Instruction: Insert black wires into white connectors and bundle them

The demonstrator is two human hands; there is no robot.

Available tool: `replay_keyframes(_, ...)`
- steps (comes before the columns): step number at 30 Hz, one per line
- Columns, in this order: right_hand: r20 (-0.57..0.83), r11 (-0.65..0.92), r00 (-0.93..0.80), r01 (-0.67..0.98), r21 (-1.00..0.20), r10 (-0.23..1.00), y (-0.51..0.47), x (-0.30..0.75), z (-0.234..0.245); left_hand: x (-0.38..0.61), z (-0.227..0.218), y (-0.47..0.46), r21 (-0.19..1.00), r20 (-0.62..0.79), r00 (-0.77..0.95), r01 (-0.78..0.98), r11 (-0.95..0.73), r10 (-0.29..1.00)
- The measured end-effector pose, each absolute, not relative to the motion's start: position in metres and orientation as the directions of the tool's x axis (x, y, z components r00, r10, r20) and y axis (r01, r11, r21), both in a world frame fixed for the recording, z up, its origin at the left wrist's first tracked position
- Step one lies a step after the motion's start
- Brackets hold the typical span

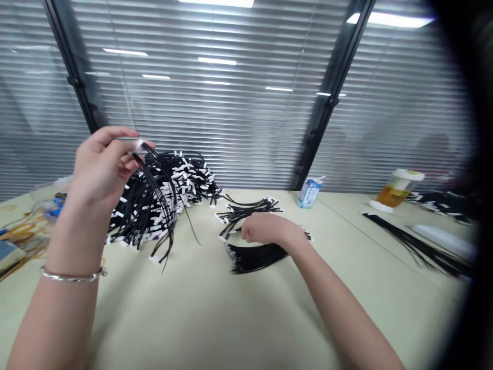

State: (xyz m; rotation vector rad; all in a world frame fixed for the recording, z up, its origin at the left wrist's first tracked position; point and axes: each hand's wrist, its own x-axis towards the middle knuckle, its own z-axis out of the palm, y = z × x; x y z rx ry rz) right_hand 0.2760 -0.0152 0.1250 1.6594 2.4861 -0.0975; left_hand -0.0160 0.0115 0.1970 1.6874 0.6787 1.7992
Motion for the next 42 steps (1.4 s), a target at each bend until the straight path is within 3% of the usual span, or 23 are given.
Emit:
replay_keyframes(4,-0.453,0.438,-0.374,0.898,0.043,0.81,0.016,0.264,0.1,-0.006,0.196,0.009,0.762,0.647,0.03,-0.074,-0.643,0.762)
replay_keyframes(9,-0.517,0.476,-0.404,0.88,0.008,0.755,0.029,0.268,0.084,-0.003,0.199,0.008,0.82,0.564,0.063,-0.159,-0.549,0.823)
replay_keyframes(19,-0.467,0.499,-0.484,0.861,-0.101,0.74,0.042,0.285,0.078,-0.003,0.201,0.005,0.86,0.493,0.203,-0.259,-0.44,0.846)
replay_keyframes(24,-0.431,0.503,-0.509,0.853,-0.139,0.745,0.043,0.287,0.079,-0.004,0.198,0.007,0.852,0.504,0.202,-0.275,-0.446,0.84)
replay_keyframes(33,-0.329,0.501,-0.548,0.836,-0.222,0.769,0.042,0.288,0.082,-0.009,0.192,0.019,0.81,0.466,0.162,-0.472,-0.346,0.87)
replay_keyframes(37,-0.233,0.509,-0.586,0.8,-0.317,0.776,0.04,0.287,0.083,-0.006,0.193,0.013,0.802,0.439,0.219,-0.533,-0.271,0.871)
replay_keyframes(42,-0.02,0.519,-0.618,0.676,-0.523,0.786,0.032,0.286,0.094,-0.003,0.192,0.007,0.802,0.426,0.267,-0.554,-0.224,0.864)
